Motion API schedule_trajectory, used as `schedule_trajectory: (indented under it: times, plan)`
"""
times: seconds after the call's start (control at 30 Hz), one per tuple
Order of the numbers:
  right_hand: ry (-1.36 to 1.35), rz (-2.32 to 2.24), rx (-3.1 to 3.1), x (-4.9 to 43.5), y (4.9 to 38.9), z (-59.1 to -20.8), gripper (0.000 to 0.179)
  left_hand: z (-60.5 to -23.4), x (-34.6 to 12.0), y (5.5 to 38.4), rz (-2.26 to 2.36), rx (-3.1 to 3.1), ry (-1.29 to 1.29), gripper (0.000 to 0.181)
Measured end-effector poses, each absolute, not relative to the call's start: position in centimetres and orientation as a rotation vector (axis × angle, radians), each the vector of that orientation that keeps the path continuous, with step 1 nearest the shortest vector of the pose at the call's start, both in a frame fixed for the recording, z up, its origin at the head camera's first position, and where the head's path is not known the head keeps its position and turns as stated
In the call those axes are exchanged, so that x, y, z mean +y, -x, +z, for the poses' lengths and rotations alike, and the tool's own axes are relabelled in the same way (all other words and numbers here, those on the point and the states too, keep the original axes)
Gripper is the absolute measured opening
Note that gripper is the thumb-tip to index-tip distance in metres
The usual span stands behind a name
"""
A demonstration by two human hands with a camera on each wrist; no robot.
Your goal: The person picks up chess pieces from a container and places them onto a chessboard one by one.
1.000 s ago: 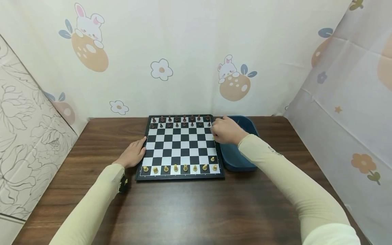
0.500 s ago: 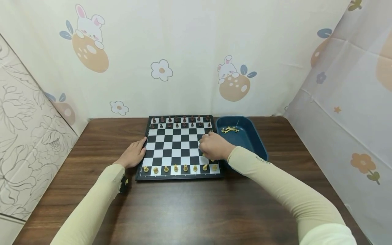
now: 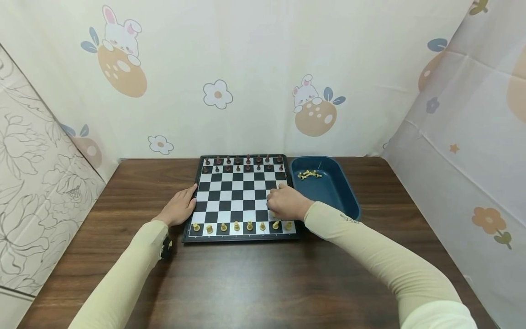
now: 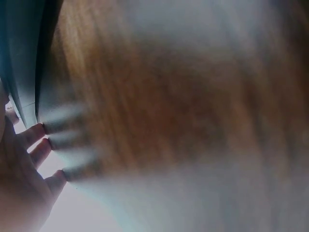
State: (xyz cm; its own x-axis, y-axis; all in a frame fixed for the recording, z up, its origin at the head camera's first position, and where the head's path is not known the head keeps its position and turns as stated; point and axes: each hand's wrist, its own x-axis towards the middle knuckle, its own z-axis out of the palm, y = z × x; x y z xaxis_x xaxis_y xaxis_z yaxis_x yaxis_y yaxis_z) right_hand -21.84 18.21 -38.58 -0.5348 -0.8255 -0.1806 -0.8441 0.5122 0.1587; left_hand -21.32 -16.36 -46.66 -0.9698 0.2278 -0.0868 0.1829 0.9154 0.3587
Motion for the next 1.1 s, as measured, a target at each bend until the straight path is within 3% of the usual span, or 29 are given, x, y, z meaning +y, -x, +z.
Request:
schedule_trajectory:
  times: [0.47,0.77,1.1]
  plan:
    - [1.439,0.382,2.689,19.0,22.6,-37.9,0.016,-46.5,-16.5,21.2,0.536,2.961,-0.328,0.056]
    - [1.348,0.328,2.827,20.6,24.5,-36.1,0.007,-46.6,-16.6,21.3,0.535,2.951,-0.319,0.056]
    - [1.171,0.268,2.945,23.1,26.7,-35.3,0.009,-46.5,-16.4,21.3,0.535,2.938,-0.308,0.057]
